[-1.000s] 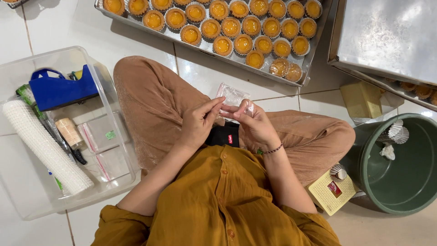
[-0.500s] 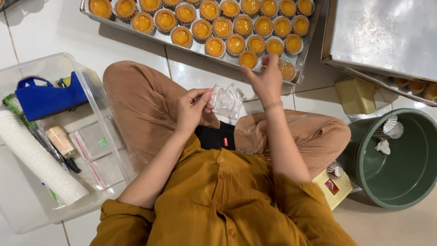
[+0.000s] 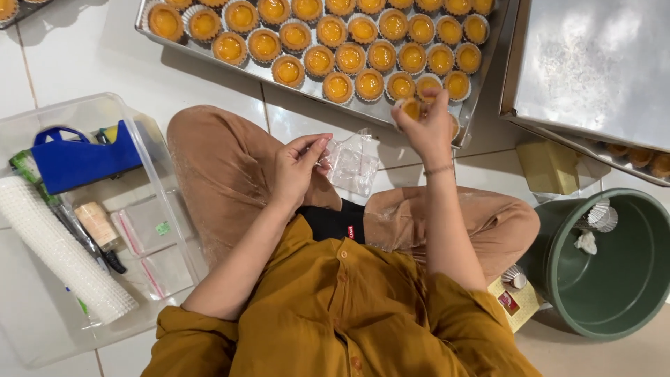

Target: The person sits on the floor and individually places small egg tarts into clear plastic bags. They seal each bag and place the packaged tarts onto a metal tray. The person occasionally reaches into a plastic bin to retrieve more bags.

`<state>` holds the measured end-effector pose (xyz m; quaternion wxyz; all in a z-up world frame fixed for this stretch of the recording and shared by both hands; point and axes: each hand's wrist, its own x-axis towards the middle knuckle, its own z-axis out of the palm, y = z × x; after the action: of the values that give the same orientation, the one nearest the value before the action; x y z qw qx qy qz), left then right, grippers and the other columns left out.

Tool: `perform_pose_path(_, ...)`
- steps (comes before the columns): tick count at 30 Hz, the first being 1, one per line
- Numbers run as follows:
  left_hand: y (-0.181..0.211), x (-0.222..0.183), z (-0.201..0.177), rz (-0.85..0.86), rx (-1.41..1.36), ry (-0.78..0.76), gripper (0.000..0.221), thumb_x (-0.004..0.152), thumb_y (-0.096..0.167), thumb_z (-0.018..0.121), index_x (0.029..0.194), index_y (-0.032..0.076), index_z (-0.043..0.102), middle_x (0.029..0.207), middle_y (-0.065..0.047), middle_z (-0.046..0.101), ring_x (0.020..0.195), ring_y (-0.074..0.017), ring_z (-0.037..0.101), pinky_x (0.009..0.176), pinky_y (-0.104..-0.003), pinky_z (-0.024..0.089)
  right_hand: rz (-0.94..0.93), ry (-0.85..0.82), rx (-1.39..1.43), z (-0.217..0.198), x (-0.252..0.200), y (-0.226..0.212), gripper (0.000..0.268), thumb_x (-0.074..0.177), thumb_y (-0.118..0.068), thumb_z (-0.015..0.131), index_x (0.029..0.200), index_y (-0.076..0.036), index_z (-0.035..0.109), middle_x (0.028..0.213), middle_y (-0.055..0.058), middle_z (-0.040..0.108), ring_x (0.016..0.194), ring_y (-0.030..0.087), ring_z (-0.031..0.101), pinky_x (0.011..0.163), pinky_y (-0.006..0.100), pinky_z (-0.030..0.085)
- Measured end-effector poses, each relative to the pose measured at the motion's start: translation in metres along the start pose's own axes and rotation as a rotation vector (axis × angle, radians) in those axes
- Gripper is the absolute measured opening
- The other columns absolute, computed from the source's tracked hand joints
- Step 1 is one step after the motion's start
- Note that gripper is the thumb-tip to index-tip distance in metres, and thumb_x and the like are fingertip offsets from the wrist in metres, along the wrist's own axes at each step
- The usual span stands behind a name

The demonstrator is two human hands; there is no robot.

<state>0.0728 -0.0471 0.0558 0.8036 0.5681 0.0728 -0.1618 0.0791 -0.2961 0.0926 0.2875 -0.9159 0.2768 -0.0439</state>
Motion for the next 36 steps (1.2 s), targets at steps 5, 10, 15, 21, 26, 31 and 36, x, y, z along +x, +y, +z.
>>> perform_pose_path(5,-0.014,0.009,0.009,-0.060,-0.013,-0.052,0.022,0.098,0.019,0.072,0.113,0.003,0.075,0.077,-0.010,0.070,0.061,-0.0149,0.072,0.054,-0.023,0.065,0.191,-0.407,0.882,0.017,-0.047,0.037,0.043,0.086,-0.012,0.083,0.122,-0.001,0.063,0.090,0.011,0.064,0.067,0.019,0.070,0.058,0.033,0.065)
perform_pose_path(10,-0.012,0.008,0.008,0.016,0.073,-0.087,0.018,0.098,0.016,0.072,0.111,0.005,0.077,0.077,-0.010,0.069,0.061,-0.0150,0.071,0.055,-0.026,0.065,0.204,-0.619,1.272,0.014,-0.078,0.048,0.057,0.098,-0.017,0.057,0.152,-0.006,0.044,0.124,0.018,0.055,0.104,0.027,0.067,0.088,0.045,0.062)
perform_pose_path(15,-0.002,0.004,0.011,0.170,0.267,-0.122,0.013,0.097,0.013,0.074,0.108,0.010,0.080,0.086,-0.010,0.069,0.066,-0.0162,0.072,0.056,-0.028,0.064,0.203,-0.602,1.436,0.014,-0.087,0.051,0.054,0.102,-0.006,0.039,0.156,-0.004,0.038,0.136,0.026,0.057,0.115,0.035,0.069,0.092,0.045,0.061)
perform_pose_path(21,0.002,-0.013,0.033,-0.012,0.167,-0.064,0.018,0.101,0.021,0.068,0.109,0.009,0.078,0.087,-0.010,0.074,0.070,-0.0178,0.075,0.060,-0.030,0.067,0.228,-0.463,1.381,0.049,-0.096,0.082,0.041,0.101,-0.003,0.058,0.141,-0.003,0.050,0.112,0.022,0.071,0.094,0.028,0.076,0.077,0.033,0.066)
perform_pose_path(26,0.009,-0.023,0.045,-0.215,-0.096,-0.002,0.030,0.109,0.030,0.044,0.113,0.011,0.066,0.088,-0.009,0.070,0.073,-0.0179,0.074,0.063,-0.034,0.068,0.369,-0.230,1.261,0.050,-0.103,0.069,0.016,0.094,-0.006,0.074,0.107,-0.003,0.065,0.090,0.005,0.070,0.077,0.015,0.074,0.069,0.027,0.066)
perform_pose_path(31,-0.021,-0.016,0.037,-0.069,0.061,-0.073,0.016,0.100,0.023,0.067,0.111,0.012,0.063,0.102,-0.015,0.073,0.082,-0.0185,0.074,0.068,-0.031,0.066,0.300,-0.047,1.084,0.034,-0.104,0.031,0.014,0.092,-0.009,0.078,0.103,-0.003,0.070,0.090,0.004,0.066,0.074,0.010,0.070,0.067,0.025,0.065)
perform_pose_path(36,-0.016,-0.022,0.042,0.037,0.171,-0.075,0.015,0.096,0.017,0.074,0.106,0.010,0.065,0.108,-0.012,0.077,0.091,-0.0175,0.075,0.070,-0.028,0.065,0.318,-0.066,1.101,0.037,-0.107,0.019,0.021,0.103,-0.025,0.065,0.101,-0.006,0.073,0.090,0.004,0.067,0.080,0.012,0.069,0.067,0.029,0.065)
